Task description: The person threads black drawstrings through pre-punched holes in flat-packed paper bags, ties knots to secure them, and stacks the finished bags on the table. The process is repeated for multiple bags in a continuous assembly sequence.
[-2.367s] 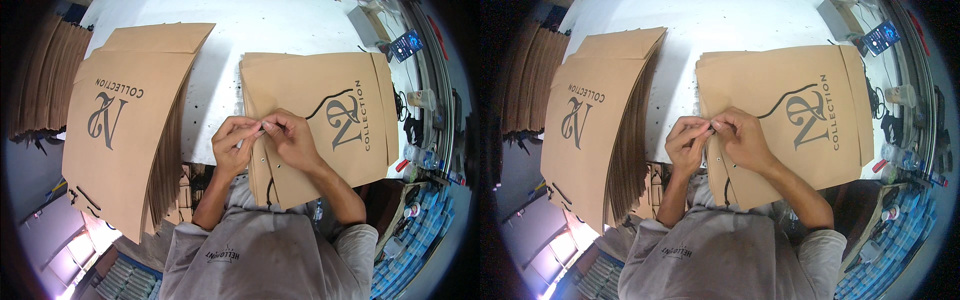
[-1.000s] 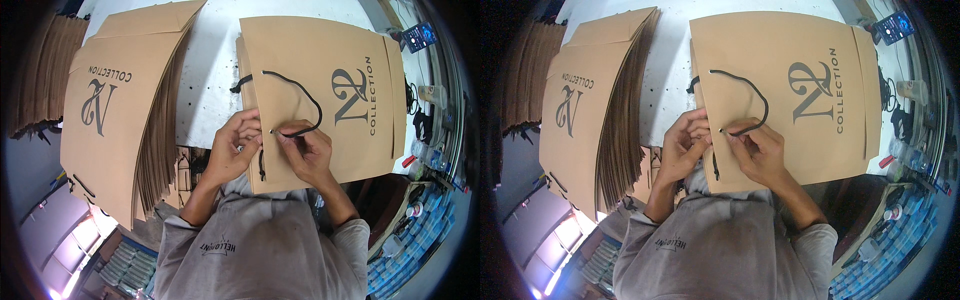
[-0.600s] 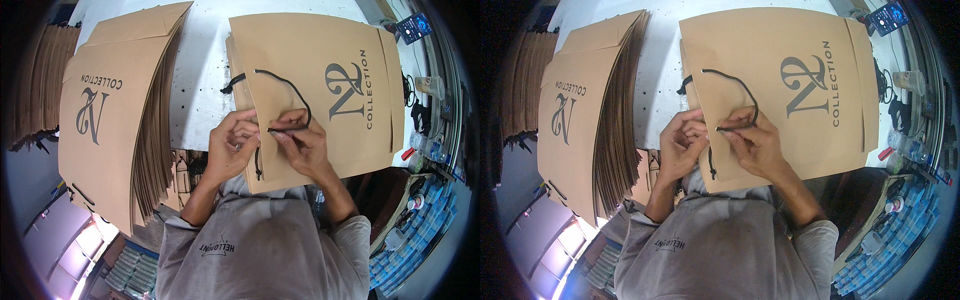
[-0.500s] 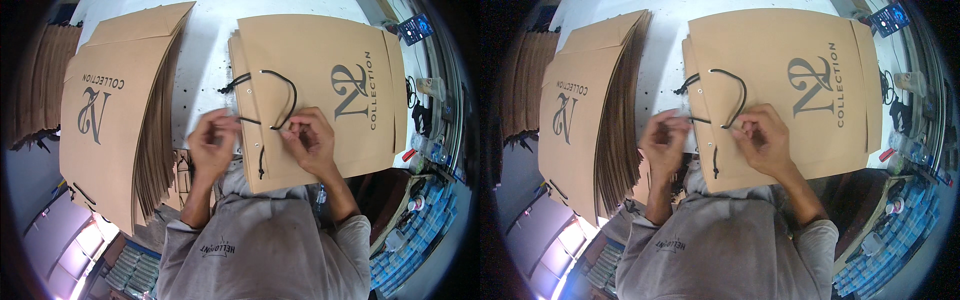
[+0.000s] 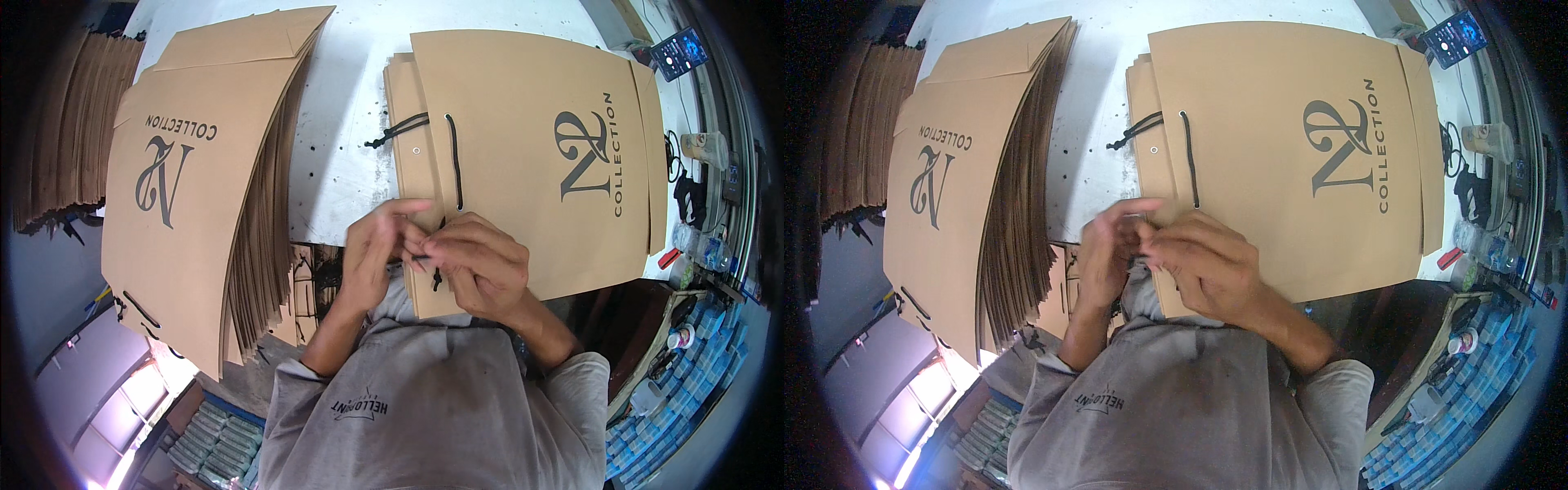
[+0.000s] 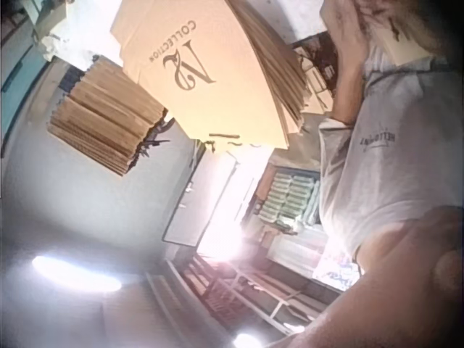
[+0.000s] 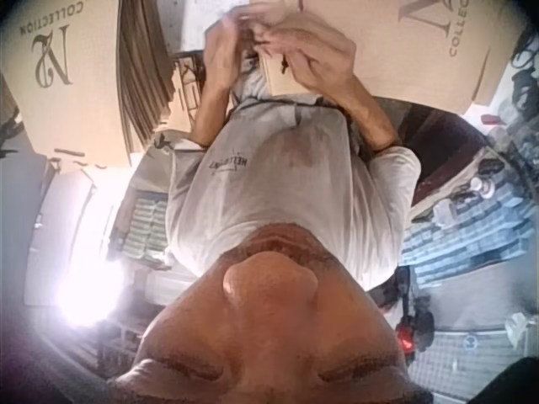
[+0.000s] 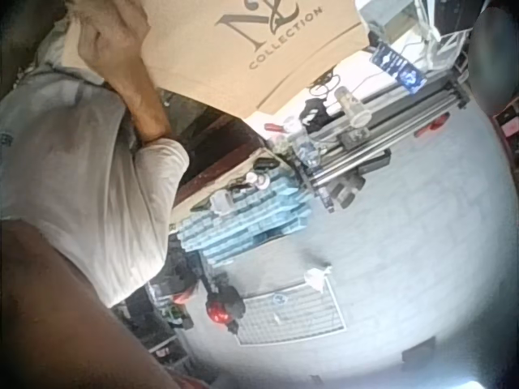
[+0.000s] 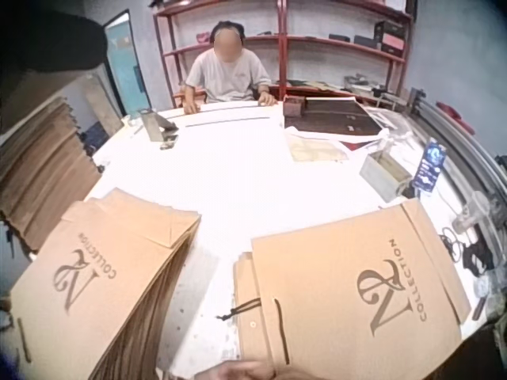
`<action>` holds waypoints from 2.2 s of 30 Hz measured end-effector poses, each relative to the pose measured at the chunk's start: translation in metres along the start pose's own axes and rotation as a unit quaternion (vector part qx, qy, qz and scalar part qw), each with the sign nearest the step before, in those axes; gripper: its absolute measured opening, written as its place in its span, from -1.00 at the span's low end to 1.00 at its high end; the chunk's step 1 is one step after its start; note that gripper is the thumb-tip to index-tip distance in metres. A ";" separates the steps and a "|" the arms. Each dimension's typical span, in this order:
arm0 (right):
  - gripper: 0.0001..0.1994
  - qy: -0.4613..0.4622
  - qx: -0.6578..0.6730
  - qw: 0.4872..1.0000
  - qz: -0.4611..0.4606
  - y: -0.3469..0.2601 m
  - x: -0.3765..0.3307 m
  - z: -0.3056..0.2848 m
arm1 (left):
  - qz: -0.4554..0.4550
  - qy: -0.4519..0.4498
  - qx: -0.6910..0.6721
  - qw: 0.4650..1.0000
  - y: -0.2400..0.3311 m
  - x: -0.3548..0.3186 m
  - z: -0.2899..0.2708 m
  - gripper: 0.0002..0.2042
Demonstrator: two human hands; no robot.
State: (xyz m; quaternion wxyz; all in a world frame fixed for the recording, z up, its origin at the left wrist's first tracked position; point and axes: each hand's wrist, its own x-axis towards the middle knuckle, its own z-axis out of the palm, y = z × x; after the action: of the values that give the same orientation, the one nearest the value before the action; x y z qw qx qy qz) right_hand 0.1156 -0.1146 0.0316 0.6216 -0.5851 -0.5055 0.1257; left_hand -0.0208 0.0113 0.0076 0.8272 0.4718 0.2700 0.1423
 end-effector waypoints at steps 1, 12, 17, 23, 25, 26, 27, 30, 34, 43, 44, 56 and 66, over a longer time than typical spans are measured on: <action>-0.77 -0.004 0.010 1.000 -0.016 -0.002 0.001 0.000 | -0.034 -0.006 -0.037 0.999 -0.001 0.003 0.001 -0.59; -0.83 -0.047 -0.144 0.975 0.161 0.011 0.000 0.003 | 0.373 0.046 0.422 0.825 -0.007 0.020 0.006 -0.87; -0.91 -0.050 -0.019 0.963 0.265 0.014 -0.001 -0.011 | 0.277 0.059 0.234 0.930 -0.023 0.020 0.008 -0.82; -0.89 -0.007 0.063 0.961 0.270 0.018 -0.005 -0.011 | 0.310 0.026 0.258 0.915 -0.033 0.021 0.012 -0.78; -0.88 0.031 0.102 0.950 0.295 0.023 -0.009 -0.010 | 0.298 0.043 0.258 0.918 -0.029 0.021 0.015 -0.84; -0.88 0.049 0.122 0.943 0.307 0.023 -0.010 -0.009 | 0.292 0.053 0.258 0.919 -0.026 0.020 0.016 -0.88; -0.87 0.007 0.054 0.962 0.268 0.021 -0.006 -0.010 | 0.213 0.061 0.181 0.958 -0.024 0.013 0.017 -0.92; -0.84 -0.097 -0.131 0.976 0.142 0.016 0.001 -0.010 | 0.220 0.047 0.226 0.948 -0.007 -0.003 0.011 -0.95; -0.82 -0.132 -0.224 0.963 0.065 0.025 0.000 -0.003 | 0.315 0.005 0.254 0.914 0.020 -0.035 0.007 -0.92; -0.32 0.007 -0.511 0.847 0.149 0.020 -0.017 -0.119 | 0.173 0.152 0.394 0.890 0.000 0.008 -0.011 -0.61; -0.31 0.002 -0.484 0.860 0.161 0.018 -0.024 -0.123 | 0.118 0.139 0.344 0.921 -0.002 0.013 -0.005 -0.64; -0.43 0.083 -0.274 0.943 0.167 -0.004 -0.068 -0.137 | 0.237 0.082 0.407 0.878 0.028 -0.029 0.040 -0.79; -0.80 0.318 -0.191 0.928 0.028 -0.003 -0.073 -0.160 | 0.400 0.481 0.229 0.746 0.160 -0.127 -0.004 -0.90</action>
State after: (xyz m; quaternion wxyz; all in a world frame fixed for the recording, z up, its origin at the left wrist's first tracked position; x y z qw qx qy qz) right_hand 0.2049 -0.2655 0.0303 0.6224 -0.7161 -0.2789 -0.1485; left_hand -0.1235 0.0338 0.1826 0.3227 0.5807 0.4431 0.6019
